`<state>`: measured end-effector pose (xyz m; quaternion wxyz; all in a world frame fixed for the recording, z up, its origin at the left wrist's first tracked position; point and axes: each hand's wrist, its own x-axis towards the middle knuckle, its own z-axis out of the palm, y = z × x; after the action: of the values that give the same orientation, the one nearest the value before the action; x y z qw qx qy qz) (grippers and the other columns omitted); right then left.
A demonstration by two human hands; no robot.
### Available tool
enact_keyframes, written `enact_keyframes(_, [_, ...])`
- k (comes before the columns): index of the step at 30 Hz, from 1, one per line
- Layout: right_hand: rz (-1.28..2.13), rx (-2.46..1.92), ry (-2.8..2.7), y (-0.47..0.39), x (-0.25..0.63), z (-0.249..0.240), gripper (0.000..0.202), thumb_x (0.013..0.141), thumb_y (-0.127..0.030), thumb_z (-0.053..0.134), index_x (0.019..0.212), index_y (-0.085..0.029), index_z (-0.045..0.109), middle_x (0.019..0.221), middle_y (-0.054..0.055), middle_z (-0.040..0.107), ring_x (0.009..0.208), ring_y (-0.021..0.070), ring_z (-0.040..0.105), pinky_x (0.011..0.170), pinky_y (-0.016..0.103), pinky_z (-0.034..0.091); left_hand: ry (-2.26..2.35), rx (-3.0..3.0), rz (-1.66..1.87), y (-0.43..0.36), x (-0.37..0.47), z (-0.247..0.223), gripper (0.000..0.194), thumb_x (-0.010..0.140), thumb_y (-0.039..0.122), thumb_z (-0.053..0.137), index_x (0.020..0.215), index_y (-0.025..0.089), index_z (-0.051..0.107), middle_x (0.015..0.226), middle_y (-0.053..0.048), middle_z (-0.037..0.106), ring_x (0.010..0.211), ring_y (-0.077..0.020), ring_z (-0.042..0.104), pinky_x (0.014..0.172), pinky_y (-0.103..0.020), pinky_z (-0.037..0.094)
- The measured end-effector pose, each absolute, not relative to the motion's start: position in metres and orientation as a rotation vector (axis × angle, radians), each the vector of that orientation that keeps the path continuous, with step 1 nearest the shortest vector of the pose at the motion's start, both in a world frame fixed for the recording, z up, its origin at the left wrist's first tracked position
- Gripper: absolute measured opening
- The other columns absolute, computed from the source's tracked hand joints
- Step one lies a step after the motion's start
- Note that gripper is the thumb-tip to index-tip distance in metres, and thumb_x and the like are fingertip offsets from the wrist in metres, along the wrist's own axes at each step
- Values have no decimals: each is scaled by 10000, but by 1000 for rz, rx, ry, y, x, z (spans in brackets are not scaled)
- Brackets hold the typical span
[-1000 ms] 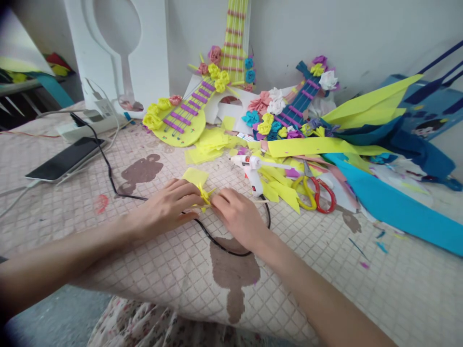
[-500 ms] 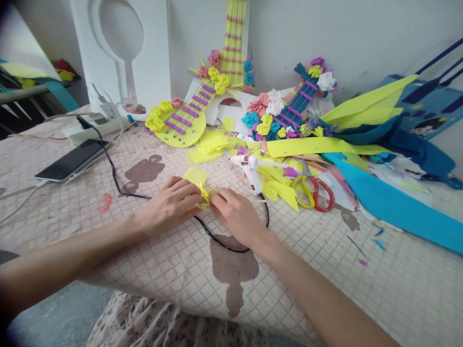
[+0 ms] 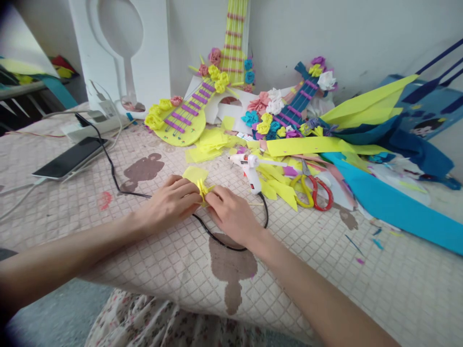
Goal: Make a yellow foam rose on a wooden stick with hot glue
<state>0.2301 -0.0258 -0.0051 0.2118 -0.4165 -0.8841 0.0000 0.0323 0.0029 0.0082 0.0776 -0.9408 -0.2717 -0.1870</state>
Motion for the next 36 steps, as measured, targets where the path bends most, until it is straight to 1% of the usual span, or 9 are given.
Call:
enact_keyframes(9, [-88, -1156, -2490, -22, 227, -5, 175, 932, -222, 379, 908, -183, 549, 959, 72, 572, 851, 174, 557, 673, 279, 469, -858, -2850, -567, 4, 31, 11, 112, 906, 194, 463, 850, 170, 557, 883, -41, 591, 843, -173, 510, 793, -324, 343])
enact_keyframes(14, [-120, -1144, -2497, -20, 226, -6, 153, 916, -247, 422, 888, -173, 553, 960, 77, 577, 876, 186, 555, 668, 283, 462, -878, -2848, -555, 5, 30, 10, 120, 897, 202, 483, 801, 165, 547, 849, -39, 585, 823, -171, 507, 790, -322, 345])
enact_keyframes(19, [-167, -1136, -2496, -20, 224, -7, 238, 944, -279, 373, 851, -180, 568, 900, 62, 576, 824, 165, 550, 628, 266, 434, -868, -2861, -563, 5, 30, 9, 149, 899, 206, 473, 775, 164, 546, 821, -35, 576, 802, -167, 502, 774, -319, 345])
enact_keyframes(22, [-186, -1124, -2492, -20, 224, -8, 239, 944, -283, 377, 846, -185, 571, 878, 50, 569, 778, 150, 542, 598, 257, 415, -869, -2848, -588, 6, 30, 9, 167, 906, 211, 463, 771, 162, 548, 810, -32, 578, 798, -163, 504, 775, -315, 348])
enact_keyframes(31, [-87, -1144, -2470, -21, 225, -5, 235, 941, -289, 387, 847, -179, 572, 897, 46, 566, 770, 137, 539, 598, 250, 406, -879, -2831, -633, 4, 30, 10, 157, 913, 239, 474, 817, 166, 575, 828, -33, 592, 823, -165, 519, 792, -320, 357])
enact_keyframes(36, [-11, -1156, -2460, -22, 225, -4, 218, 935, -276, 396, 849, -176, 570, 910, 49, 573, 788, 141, 551, 613, 252, 418, -850, -2787, -614, 2, 31, 9, 181, 917, 229, 459, 771, 164, 543, 799, -30, 577, 795, -166, 498, 793, -329, 349])
